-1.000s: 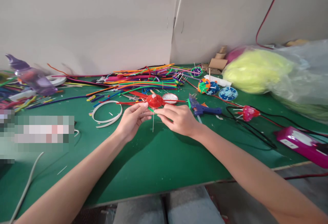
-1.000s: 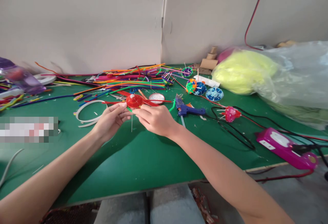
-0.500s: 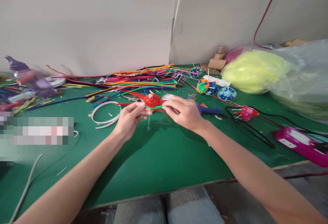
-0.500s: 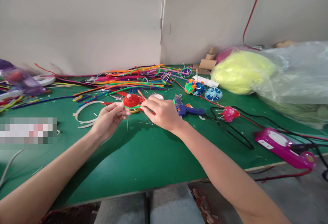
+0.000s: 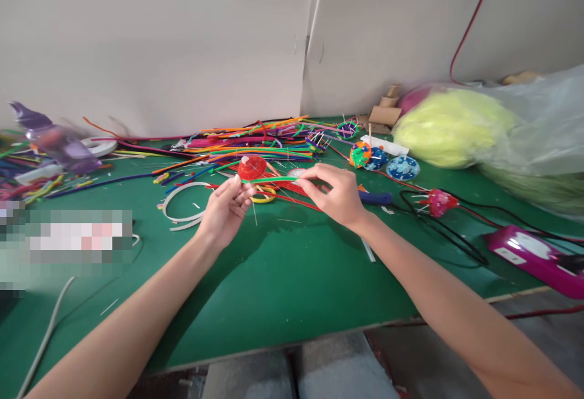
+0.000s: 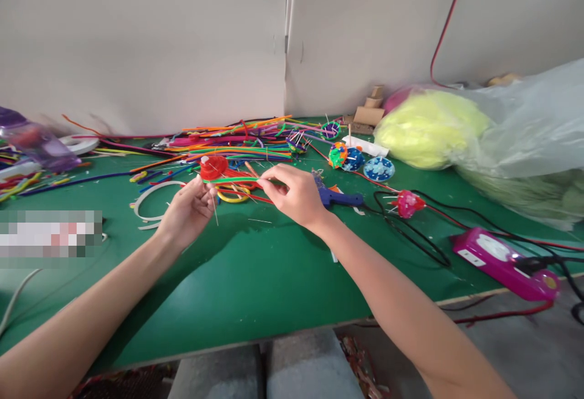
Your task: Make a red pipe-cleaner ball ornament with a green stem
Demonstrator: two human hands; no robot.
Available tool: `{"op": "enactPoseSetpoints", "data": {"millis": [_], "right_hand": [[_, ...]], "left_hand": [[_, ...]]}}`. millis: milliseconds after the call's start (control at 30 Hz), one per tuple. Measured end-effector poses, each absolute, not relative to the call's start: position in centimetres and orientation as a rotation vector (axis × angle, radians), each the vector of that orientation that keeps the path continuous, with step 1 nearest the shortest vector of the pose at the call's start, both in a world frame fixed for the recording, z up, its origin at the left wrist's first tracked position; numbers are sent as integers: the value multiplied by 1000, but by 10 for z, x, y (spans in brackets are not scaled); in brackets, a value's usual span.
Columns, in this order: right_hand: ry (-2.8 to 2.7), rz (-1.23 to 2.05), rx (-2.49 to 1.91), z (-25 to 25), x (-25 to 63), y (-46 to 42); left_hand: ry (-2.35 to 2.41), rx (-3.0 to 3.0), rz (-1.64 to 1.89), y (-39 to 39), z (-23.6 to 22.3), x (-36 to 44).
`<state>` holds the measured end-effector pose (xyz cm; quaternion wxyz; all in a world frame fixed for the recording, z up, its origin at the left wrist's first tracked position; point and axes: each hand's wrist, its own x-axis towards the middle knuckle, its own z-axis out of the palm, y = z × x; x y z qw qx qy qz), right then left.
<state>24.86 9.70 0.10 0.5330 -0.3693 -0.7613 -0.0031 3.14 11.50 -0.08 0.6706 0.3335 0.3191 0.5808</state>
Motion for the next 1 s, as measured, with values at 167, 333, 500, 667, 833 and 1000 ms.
{"op": "enactPoseSetpoints", "data": {"millis": [167, 333, 500, 667, 833, 1000], "right_hand": [[-1811, 8, -886, -1, 249, 98], [-1784, 39, -958, -3, 252, 102], [-1790, 129, -988, -2, 254, 105], [-1806, 174, -1003, -5, 256, 108], [-1766, 131, -1035, -5, 260, 114], [-1630, -25, -1044, -2, 262, 113]], "left_hand": [[686, 652, 1312, 115, 1, 31], [659, 661, 1297, 114, 3, 31], [660, 671, 1316, 114, 2, 31], [635, 647, 1326, 115, 1, 29], [628, 780, 1259, 113, -1, 30], [680, 966, 1138, 110, -2, 30]]}}
